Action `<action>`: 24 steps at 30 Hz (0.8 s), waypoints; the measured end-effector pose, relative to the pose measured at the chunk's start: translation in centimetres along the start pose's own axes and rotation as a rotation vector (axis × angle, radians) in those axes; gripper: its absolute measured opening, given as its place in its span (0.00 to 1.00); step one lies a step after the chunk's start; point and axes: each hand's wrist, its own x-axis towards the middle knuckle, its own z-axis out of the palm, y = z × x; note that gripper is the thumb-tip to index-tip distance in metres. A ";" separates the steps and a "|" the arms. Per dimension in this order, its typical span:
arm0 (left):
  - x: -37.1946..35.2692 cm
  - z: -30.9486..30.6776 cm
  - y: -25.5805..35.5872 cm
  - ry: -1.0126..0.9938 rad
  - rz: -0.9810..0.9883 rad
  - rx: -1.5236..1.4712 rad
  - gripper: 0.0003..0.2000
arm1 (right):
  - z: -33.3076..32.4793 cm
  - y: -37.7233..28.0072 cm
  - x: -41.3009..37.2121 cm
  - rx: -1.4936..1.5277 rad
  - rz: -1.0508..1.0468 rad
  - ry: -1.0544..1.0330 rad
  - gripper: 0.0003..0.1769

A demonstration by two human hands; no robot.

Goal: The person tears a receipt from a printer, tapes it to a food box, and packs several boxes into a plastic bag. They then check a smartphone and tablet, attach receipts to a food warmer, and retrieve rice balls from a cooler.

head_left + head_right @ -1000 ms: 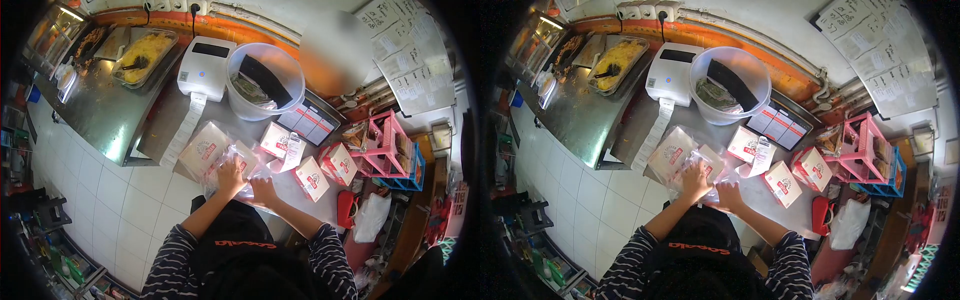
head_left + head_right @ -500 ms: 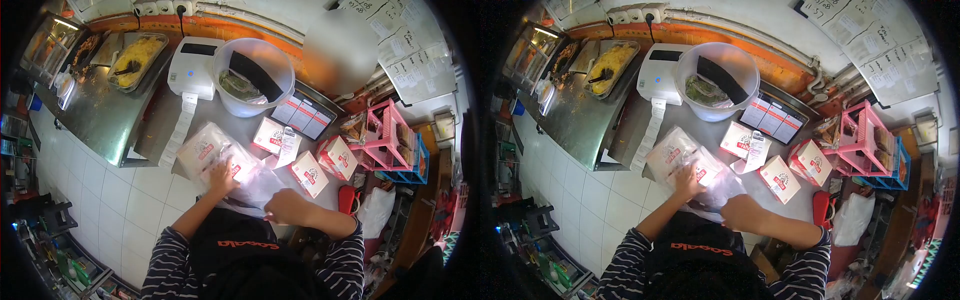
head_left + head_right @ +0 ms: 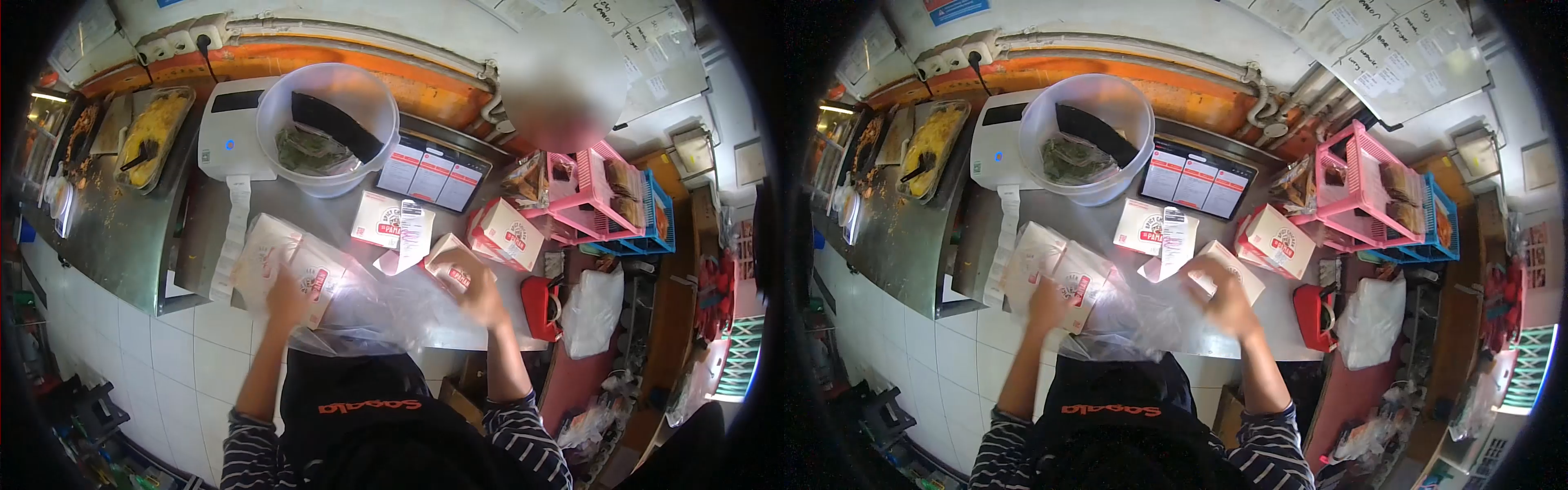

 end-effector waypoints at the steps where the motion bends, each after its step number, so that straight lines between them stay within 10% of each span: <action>1: -0.1 -2.5 0.3 -0.108 -0.042 -0.188 0.36 | 0.5 7.0 -0.8 -0.206 0.095 0.047 0.27; 3: -1.0 -12.4 5.3 -0.509 0.004 -0.524 0.23 | 2.3 15.3 -2.7 -0.632 0.324 0.056 0.44; 5: -2.1 -18.1 5.2 -0.262 0.112 -0.723 0.15 | 4.6 17.5 -3.9 -1.076 0.579 -0.023 0.57; 10: -2.3 -23.3 6.2 -0.081 0.019 -0.477 0.14 | 2.3 16.5 -3.7 -0.697 0.488 0.006 0.64; 17: -3.1 -24.5 5.1 -0.115 0.067 -0.291 0.20 | -2.1 -9.9 2.2 -0.287 -0.143 -0.199 0.62; 21: -0.7 -20.9 3.5 0.194 0.587 -0.217 0.23 | 4.9 -14.4 7.6 0.129 -0.416 -0.537 0.65; 24: -0.6 -20.9 1.6 -0.071 0.383 -0.658 0.23 | 14.3 -13.1 10.9 0.229 -0.476 -0.745 0.64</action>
